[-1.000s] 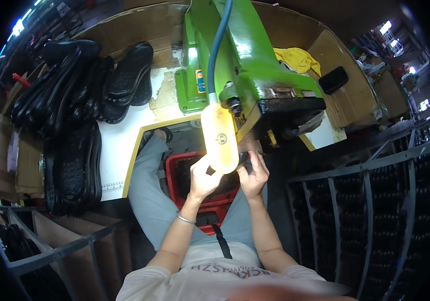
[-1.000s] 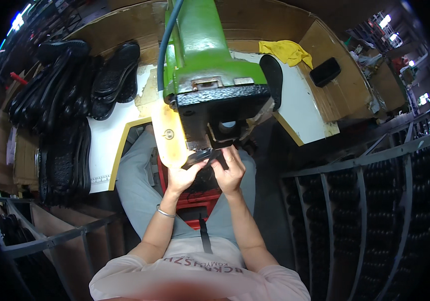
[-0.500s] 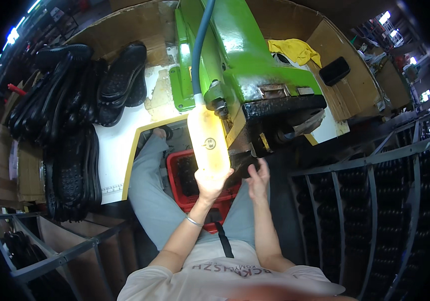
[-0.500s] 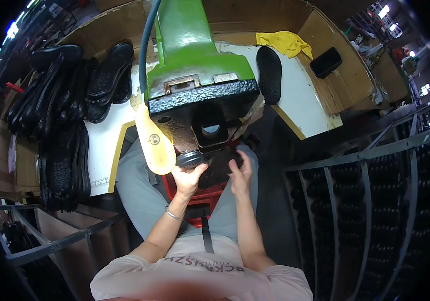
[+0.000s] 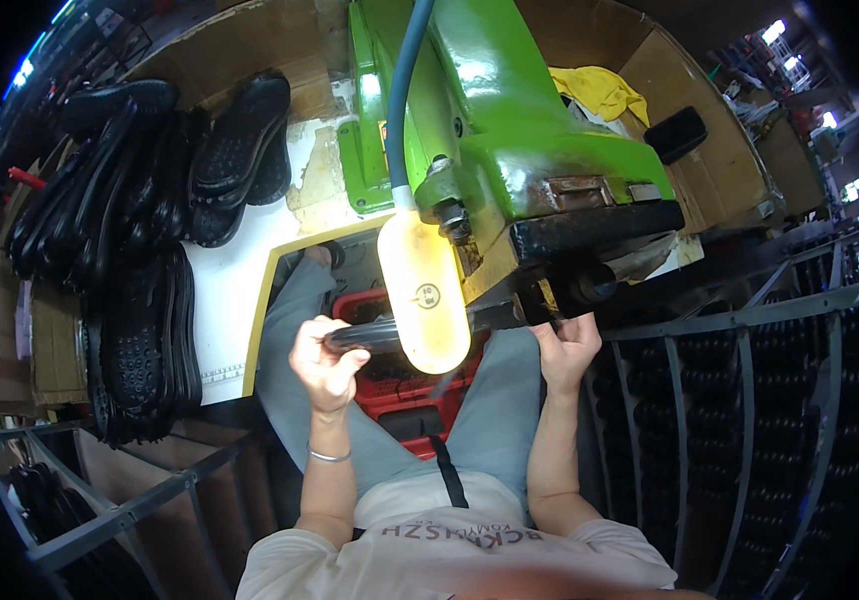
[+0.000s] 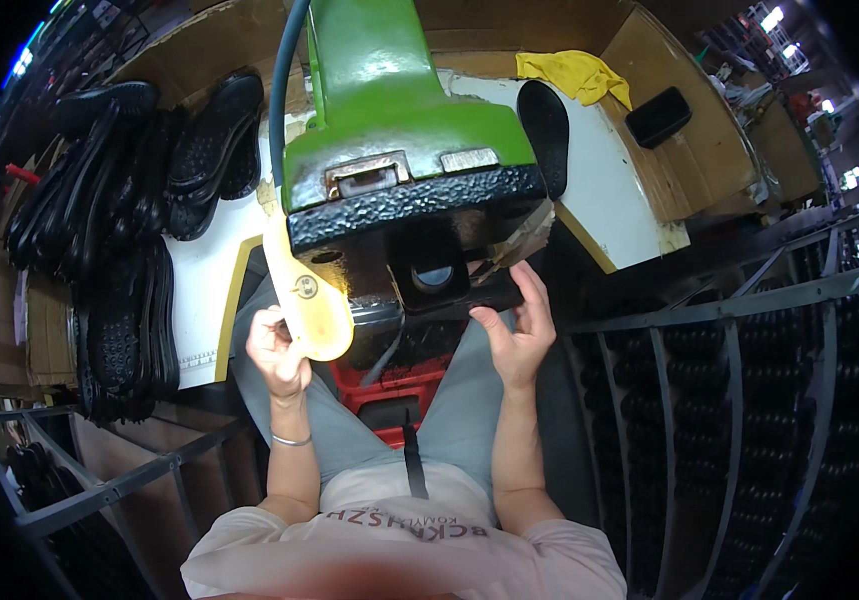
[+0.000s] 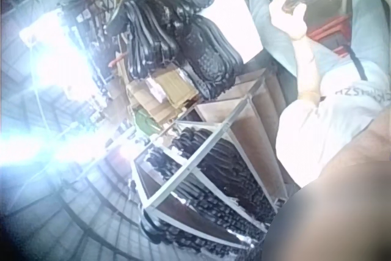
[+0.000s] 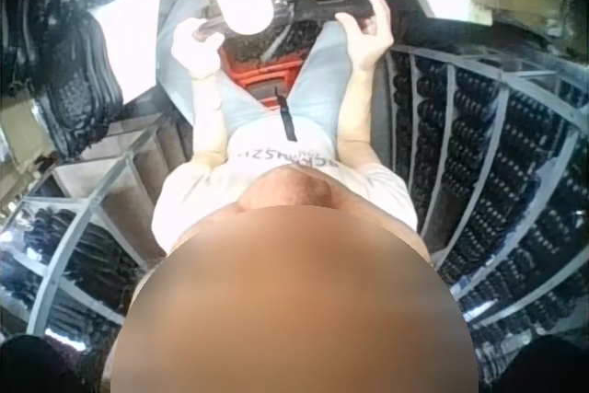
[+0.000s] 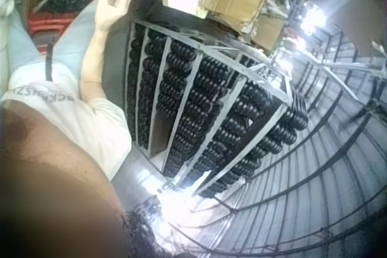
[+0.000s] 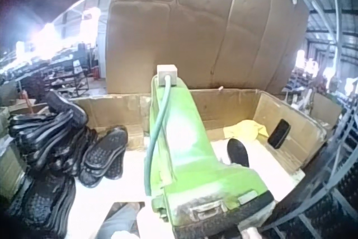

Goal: The recorder is roughing the surface of shoe outsoles using an industrial machine to prepare them for adhesive processing.

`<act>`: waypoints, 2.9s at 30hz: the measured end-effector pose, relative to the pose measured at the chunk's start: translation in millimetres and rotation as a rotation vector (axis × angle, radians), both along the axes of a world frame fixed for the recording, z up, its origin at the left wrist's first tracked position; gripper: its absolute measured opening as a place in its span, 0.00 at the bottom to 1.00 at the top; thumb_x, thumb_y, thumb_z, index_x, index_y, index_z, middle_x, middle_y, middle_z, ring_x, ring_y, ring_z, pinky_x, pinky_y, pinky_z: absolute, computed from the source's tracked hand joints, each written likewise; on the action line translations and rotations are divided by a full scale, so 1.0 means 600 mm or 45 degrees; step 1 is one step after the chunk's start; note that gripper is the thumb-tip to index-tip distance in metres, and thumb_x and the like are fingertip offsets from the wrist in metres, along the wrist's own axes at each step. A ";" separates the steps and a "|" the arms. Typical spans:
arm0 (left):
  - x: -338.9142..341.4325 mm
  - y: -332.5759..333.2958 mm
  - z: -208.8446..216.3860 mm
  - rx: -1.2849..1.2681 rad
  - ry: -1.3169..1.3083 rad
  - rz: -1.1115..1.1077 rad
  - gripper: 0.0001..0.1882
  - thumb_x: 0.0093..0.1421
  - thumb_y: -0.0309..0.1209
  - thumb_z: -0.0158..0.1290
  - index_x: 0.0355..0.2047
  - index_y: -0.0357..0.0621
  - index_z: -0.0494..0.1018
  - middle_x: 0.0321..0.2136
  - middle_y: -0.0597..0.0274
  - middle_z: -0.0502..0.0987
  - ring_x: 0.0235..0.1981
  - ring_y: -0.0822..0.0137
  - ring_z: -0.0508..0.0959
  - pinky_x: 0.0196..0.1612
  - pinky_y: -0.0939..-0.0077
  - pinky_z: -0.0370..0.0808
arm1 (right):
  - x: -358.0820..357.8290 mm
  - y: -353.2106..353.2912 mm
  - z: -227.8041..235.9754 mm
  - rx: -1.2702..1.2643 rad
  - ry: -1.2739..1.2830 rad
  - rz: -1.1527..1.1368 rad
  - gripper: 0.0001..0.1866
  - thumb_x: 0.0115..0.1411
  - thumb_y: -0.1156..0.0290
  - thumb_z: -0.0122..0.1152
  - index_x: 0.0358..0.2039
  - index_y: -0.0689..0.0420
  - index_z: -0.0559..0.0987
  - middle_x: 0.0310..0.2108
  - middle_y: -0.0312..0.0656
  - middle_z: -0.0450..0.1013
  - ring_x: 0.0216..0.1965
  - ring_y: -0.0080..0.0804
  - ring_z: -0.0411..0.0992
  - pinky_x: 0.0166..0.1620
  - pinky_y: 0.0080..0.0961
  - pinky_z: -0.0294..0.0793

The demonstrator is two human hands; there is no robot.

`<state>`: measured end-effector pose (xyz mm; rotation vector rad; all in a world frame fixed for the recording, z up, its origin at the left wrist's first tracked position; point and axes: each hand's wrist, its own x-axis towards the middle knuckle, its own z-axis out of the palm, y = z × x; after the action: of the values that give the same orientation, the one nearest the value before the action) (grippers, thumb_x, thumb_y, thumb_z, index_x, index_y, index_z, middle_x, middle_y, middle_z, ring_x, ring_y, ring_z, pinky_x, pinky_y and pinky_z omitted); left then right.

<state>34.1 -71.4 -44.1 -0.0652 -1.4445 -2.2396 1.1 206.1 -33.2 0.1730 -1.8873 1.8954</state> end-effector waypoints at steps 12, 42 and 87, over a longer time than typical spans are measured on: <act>-0.008 0.055 0.048 -0.501 0.046 0.003 0.29 0.44 0.20 0.67 0.41 0.37 0.62 0.39 0.56 0.67 0.40 0.63 0.76 0.49 0.68 0.75 | -0.002 0.053 -0.031 -0.120 0.012 -0.100 0.34 0.45 0.84 0.71 0.54 0.65 0.68 0.50 0.43 0.67 0.48 0.31 0.69 0.48 0.23 0.72; -0.009 0.050 0.027 -0.407 -0.020 0.032 0.26 0.40 0.20 0.68 0.36 0.38 0.65 0.36 0.58 0.66 0.35 0.66 0.72 0.44 0.73 0.73 | -0.006 0.044 -0.003 0.068 0.138 -0.172 0.34 0.44 0.92 0.66 0.53 0.65 0.69 0.54 0.44 0.65 0.49 0.35 0.69 0.52 0.29 0.73; -0.024 0.091 0.010 -1.225 0.118 0.288 0.25 0.41 0.26 0.63 0.43 0.34 0.73 0.35 0.49 0.77 0.36 0.50 0.76 0.44 0.59 0.71 | -0.012 -0.110 0.020 0.318 0.448 0.050 0.19 0.42 0.85 0.72 0.36 0.69 0.78 0.27 0.39 0.74 0.27 0.22 0.69 0.33 0.19 0.71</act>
<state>20.0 -16.7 -38.1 -0.2874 -2.1994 -1.1848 -5.9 139.8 -21.0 0.5864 -1.8742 1.5253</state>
